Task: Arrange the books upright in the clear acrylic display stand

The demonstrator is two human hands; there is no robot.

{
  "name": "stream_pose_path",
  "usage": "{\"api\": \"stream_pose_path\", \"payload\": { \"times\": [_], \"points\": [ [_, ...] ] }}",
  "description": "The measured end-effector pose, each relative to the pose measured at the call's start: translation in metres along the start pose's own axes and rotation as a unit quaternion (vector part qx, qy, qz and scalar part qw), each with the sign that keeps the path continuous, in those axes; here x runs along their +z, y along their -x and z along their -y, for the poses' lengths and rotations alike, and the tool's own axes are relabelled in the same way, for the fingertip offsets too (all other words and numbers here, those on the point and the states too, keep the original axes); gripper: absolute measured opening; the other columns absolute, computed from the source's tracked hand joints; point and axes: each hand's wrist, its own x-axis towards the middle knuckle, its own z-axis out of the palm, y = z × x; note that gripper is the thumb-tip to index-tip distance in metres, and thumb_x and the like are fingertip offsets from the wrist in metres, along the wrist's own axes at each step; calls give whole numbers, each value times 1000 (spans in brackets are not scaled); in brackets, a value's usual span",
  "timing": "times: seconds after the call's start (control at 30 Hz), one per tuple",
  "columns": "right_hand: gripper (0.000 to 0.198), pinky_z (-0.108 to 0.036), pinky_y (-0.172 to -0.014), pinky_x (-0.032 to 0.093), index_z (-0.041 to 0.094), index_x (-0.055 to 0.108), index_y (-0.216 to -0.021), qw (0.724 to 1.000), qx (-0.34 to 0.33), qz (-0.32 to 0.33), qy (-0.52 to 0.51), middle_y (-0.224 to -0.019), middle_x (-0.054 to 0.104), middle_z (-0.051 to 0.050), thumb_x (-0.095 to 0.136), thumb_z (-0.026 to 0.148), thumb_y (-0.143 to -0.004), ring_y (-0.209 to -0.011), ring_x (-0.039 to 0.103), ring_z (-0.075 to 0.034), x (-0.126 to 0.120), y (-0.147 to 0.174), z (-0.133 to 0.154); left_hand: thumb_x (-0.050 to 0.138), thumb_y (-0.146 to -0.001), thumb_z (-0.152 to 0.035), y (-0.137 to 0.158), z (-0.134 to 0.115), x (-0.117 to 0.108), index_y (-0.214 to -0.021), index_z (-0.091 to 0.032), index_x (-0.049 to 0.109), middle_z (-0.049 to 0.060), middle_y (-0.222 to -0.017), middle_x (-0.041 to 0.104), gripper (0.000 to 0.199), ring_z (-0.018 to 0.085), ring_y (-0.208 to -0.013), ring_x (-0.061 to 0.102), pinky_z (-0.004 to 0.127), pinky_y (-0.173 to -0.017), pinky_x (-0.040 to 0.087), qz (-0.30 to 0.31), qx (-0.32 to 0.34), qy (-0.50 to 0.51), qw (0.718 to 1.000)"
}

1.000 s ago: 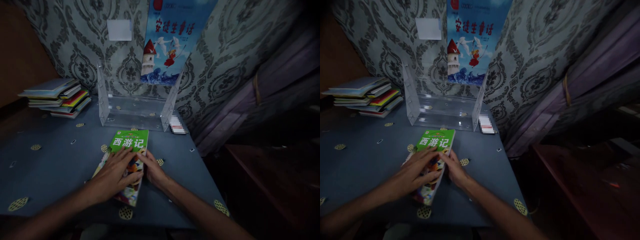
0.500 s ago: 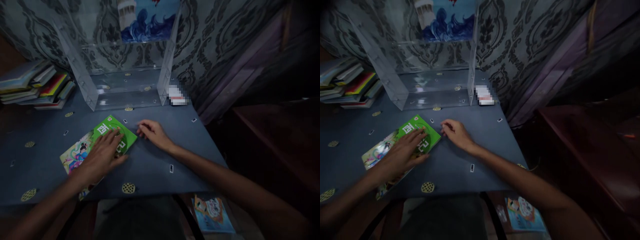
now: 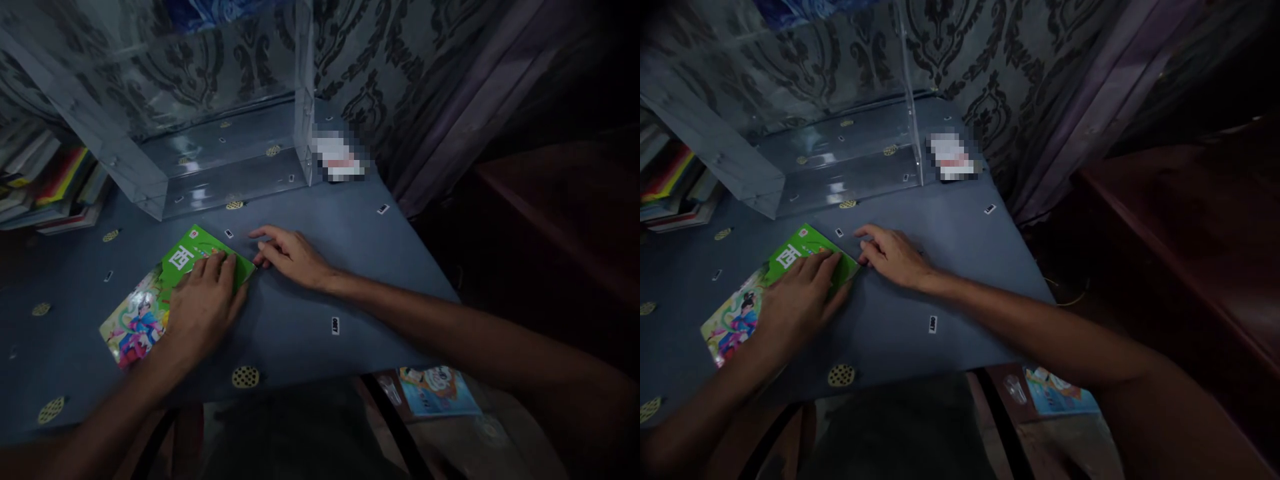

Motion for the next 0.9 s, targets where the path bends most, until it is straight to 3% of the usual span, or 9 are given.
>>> {"api": "stream_pose_path", "payload": {
  "times": [0.43,0.9],
  "points": [
    [29,-30,-76,55,16,64,-124,999,12,19,33,-79,73,-2,49,19,-99,-73,69,-14,-2,2,5,43,-102,-33,2,3,-3,-130,-12,63,19,-130,68,40,36,-111,68,50,-84,59,-62,57,-66,994],
    [30,-28,-72,55,17,64,-123,999,1,13,39,-79,73,-2,48,18,-98,-70,67,-13,-1,2,2,39,-103,-31,4,5,2,-134,-8,61,20,-134,66,45,35,-117,65,51,-93,57,-65,71,-77,992]
  ]
}}
